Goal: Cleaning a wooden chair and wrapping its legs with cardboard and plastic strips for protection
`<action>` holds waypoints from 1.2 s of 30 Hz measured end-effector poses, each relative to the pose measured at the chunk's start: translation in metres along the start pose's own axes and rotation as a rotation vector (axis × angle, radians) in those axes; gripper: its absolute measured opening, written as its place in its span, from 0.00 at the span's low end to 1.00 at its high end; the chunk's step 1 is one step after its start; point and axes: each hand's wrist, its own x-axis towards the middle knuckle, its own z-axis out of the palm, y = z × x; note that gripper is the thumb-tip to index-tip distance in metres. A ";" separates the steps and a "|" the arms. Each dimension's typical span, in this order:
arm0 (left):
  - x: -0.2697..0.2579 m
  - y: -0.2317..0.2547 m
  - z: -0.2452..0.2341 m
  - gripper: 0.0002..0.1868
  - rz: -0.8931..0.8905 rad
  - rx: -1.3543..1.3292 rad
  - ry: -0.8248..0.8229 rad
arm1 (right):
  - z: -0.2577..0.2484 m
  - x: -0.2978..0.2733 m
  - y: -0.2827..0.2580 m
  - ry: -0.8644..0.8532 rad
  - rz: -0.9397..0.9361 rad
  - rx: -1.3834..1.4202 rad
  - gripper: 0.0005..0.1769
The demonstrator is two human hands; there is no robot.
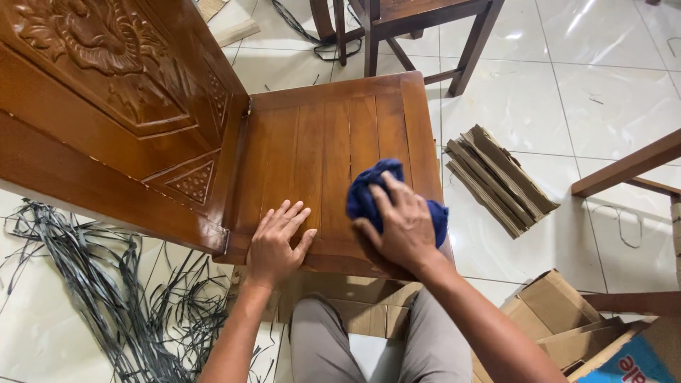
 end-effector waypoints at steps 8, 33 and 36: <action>0.002 0.003 -0.004 0.20 0.011 -0.018 0.027 | 0.003 0.005 0.012 -0.060 -0.047 0.076 0.37; 0.002 -0.002 -0.011 0.26 -0.025 -0.124 0.052 | 0.036 0.046 -0.030 0.010 -0.058 -0.042 0.44; 0.002 -0.002 -0.012 0.29 -0.030 -0.128 0.038 | 0.034 0.028 -0.050 -0.068 -0.120 0.057 0.45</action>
